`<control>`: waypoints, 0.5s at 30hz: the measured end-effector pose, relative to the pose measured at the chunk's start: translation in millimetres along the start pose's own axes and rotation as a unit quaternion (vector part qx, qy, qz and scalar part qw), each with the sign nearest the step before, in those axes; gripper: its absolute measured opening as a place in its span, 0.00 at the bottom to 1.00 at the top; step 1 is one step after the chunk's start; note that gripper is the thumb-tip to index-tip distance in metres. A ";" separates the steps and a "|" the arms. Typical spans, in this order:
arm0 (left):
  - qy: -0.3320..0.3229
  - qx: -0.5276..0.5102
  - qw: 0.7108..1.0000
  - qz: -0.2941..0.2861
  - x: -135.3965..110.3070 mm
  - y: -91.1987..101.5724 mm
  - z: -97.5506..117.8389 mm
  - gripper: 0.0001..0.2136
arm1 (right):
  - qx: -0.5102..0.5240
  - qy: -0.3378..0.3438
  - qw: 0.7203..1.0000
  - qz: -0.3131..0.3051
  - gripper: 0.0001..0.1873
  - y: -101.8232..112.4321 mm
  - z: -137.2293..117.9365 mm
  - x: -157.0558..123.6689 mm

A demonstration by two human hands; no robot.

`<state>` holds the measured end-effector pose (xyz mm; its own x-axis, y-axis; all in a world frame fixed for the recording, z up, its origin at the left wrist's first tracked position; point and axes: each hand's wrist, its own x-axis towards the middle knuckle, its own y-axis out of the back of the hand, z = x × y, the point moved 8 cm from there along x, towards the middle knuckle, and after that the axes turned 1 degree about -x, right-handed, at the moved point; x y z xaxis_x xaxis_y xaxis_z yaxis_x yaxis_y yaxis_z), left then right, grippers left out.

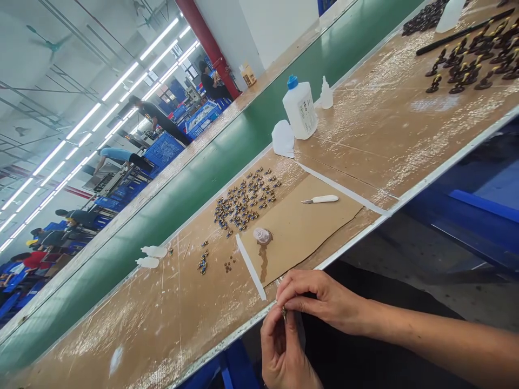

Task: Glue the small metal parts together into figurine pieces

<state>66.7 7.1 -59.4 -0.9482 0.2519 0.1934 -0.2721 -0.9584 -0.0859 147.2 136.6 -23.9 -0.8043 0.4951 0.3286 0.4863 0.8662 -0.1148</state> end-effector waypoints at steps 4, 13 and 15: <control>-0.001 -0.021 1.000 0.022 -0.4 0.7 -3.1 0.09 | 0.012 0.004 1.000 -0.002 0.10 0.7 -1.0 0.7; 0.206 -0.076 0.976 0.013 -11.1 -16.1 -1.8 0.13 | 0.008 -0.117 0.993 0.022 0.11 7.2 3.9 -0.4; 0.220 -0.078 0.972 -0.003 -12.2 -20.2 2.3 0.13 | 0.051 -0.153 0.987 0.015 0.11 4.7 6.5 -0.7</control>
<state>84.1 23.0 -57.8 -0.9150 0.3241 -0.2404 -0.2674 -0.9331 -0.2405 147.9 140.7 -30.8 -0.8631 0.5042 0.0278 0.4870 0.8457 -0.2182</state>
